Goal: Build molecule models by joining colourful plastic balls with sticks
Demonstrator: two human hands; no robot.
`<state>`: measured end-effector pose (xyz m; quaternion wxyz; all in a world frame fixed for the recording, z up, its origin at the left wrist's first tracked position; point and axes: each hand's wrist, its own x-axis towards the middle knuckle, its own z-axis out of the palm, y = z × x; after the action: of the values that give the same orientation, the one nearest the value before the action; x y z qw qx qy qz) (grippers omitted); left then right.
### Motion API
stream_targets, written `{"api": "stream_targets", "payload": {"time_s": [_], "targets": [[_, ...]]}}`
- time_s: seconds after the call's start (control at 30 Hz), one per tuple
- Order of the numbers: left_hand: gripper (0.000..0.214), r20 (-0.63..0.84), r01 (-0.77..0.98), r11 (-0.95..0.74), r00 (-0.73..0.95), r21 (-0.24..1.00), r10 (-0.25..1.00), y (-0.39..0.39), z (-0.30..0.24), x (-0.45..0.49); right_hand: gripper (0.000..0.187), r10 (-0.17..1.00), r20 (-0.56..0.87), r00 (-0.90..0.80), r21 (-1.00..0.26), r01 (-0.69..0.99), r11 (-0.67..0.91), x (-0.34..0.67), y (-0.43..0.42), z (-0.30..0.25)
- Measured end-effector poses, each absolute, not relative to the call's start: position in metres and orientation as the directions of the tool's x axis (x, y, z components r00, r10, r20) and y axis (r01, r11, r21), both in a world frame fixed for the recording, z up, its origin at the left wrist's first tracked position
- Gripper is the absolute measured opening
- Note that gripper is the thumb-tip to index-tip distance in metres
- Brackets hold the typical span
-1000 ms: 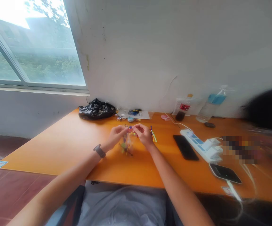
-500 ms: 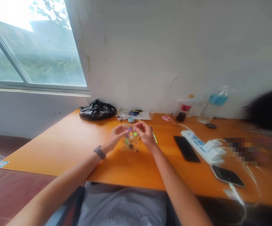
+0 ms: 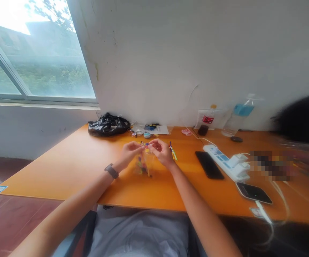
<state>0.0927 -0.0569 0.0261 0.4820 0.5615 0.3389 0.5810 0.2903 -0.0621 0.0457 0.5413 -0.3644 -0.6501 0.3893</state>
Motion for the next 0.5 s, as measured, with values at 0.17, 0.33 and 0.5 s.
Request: {"api": "stream_targets", "payload": {"time_s": [0.17,0.33,0.5], "targets": [[0.041,0.313,-0.194,-0.287,0.119,0.938,0.942,-0.055,0.029,0.088,0.032,0.910,0.380,-0.164,-0.923,-0.015,0.383,0.291,-0.060,0.044],[0.043,0.313,-0.201,-0.277,0.175,0.940,0.934,-0.052,0.032,0.083,0.021,0.936,0.346,-0.058,-0.937,-0.067,0.342,0.297,-0.052,0.040],[0.022,0.332,-0.156,-0.312,0.124,0.937,0.935,-0.052,0.031,0.084,0.019,0.950,0.311,-0.014,-0.949,-0.057,0.310,0.298,-0.048,0.034]]}}
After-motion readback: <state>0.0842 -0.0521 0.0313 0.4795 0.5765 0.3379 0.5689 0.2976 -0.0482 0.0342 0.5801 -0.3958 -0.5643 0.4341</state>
